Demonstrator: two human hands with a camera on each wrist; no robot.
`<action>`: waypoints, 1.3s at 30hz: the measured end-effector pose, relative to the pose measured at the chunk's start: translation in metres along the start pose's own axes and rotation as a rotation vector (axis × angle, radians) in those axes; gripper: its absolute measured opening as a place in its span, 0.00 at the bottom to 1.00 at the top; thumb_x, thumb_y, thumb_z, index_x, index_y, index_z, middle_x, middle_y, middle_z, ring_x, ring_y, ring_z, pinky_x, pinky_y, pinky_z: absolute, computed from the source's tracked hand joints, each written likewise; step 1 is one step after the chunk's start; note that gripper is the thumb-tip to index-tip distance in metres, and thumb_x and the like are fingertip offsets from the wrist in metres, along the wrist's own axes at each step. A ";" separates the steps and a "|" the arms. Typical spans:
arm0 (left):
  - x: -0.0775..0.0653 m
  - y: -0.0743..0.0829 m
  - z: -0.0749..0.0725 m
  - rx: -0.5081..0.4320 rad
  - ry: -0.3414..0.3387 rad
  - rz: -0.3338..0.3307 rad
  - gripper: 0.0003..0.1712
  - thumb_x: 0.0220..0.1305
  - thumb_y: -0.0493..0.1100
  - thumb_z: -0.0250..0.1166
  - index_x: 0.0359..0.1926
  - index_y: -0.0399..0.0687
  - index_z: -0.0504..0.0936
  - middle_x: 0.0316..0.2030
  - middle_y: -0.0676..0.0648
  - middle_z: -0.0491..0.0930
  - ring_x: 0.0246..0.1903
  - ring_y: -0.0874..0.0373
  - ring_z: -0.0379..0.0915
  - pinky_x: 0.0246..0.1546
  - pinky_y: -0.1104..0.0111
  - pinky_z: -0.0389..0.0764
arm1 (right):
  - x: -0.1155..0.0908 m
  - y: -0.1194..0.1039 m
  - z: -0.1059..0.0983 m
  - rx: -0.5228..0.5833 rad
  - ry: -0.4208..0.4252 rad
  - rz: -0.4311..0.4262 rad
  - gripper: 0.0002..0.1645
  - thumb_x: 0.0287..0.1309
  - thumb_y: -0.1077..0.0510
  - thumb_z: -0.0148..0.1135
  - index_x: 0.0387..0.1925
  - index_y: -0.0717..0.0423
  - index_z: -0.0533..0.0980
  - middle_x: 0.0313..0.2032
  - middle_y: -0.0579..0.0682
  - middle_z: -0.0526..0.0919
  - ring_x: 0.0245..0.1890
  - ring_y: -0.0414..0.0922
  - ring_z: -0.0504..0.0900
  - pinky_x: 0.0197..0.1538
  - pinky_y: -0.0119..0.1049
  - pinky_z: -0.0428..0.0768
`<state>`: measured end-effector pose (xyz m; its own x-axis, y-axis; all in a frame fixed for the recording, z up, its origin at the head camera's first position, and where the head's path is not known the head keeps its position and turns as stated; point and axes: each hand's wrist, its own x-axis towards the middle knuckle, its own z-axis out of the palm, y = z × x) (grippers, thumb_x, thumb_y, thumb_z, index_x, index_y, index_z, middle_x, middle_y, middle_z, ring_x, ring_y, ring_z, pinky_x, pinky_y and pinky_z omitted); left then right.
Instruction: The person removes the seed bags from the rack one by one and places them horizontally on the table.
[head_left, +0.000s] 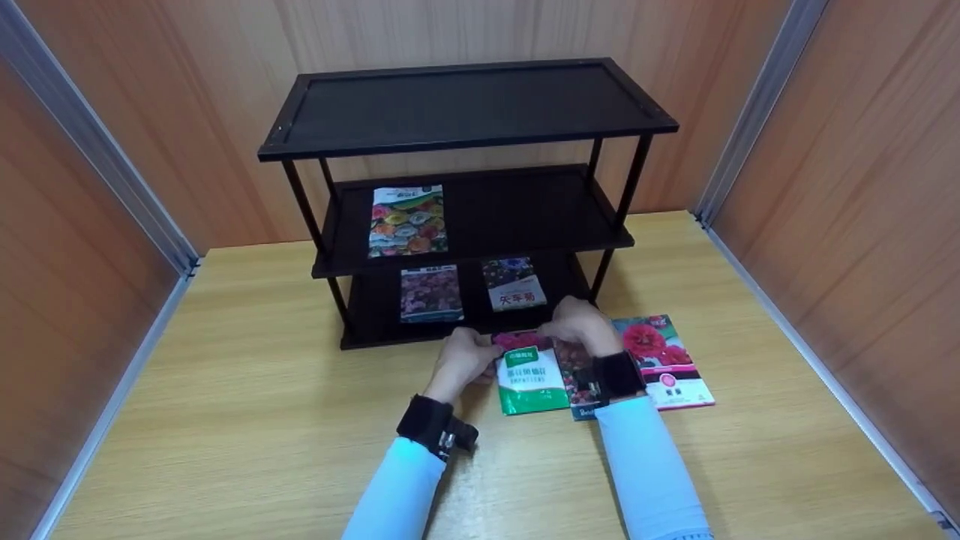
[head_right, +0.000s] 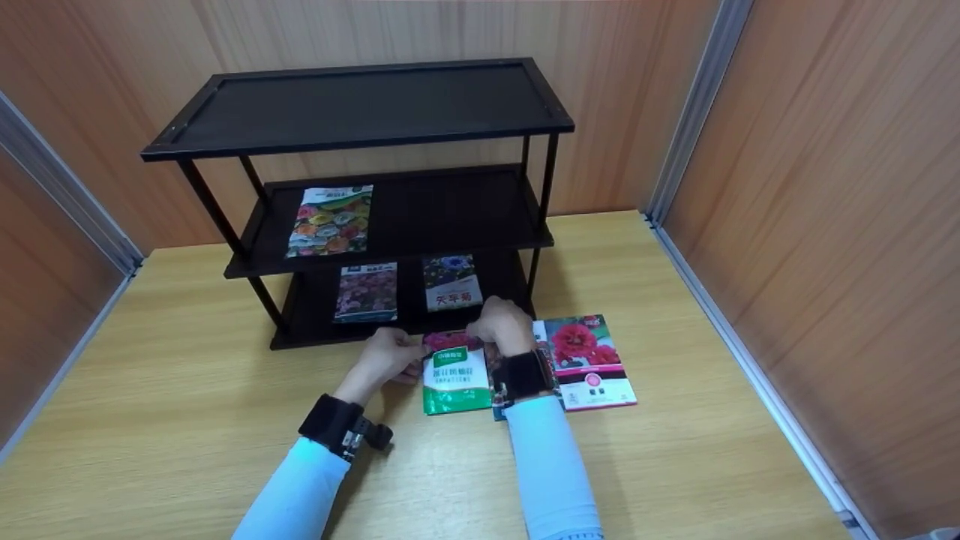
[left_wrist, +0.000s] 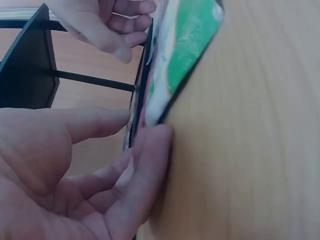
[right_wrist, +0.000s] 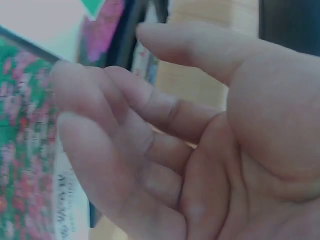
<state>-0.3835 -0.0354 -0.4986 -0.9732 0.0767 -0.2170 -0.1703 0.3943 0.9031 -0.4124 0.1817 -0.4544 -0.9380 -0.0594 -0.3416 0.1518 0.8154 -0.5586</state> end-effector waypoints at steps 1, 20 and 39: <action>0.000 0.002 -0.002 0.027 -0.003 0.022 0.10 0.68 0.40 0.69 0.41 0.36 0.79 0.31 0.36 0.86 0.27 0.49 0.86 0.28 0.63 0.88 | -0.002 -0.001 -0.003 -0.010 0.005 -0.040 0.23 0.66 0.47 0.66 0.21 0.58 0.81 0.17 0.50 0.80 0.16 0.42 0.75 0.21 0.35 0.75; -0.078 0.082 -0.096 0.532 0.168 0.710 0.17 0.72 0.52 0.67 0.55 0.49 0.84 0.44 0.52 0.86 0.49 0.54 0.79 0.49 0.60 0.81 | -0.072 -0.054 -0.035 0.044 0.278 -0.798 0.17 0.75 0.53 0.59 0.59 0.53 0.80 0.52 0.47 0.85 0.52 0.43 0.82 0.57 0.41 0.82; -0.063 0.060 -0.140 0.755 0.510 0.621 0.44 0.76 0.71 0.45 0.82 0.55 0.52 0.80 0.44 0.50 0.80 0.44 0.28 0.75 0.38 0.32 | -0.060 -0.063 -0.022 -0.158 0.535 -0.831 0.35 0.79 0.39 0.45 0.79 0.46 0.60 0.80 0.55 0.54 0.81 0.54 0.45 0.79 0.59 0.41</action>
<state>-0.3536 -0.1450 -0.3789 -0.8360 0.1369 0.5314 0.3398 0.8895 0.3055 -0.3725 0.1468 -0.3818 -0.7502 -0.4101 0.5186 -0.6227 0.7020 -0.3457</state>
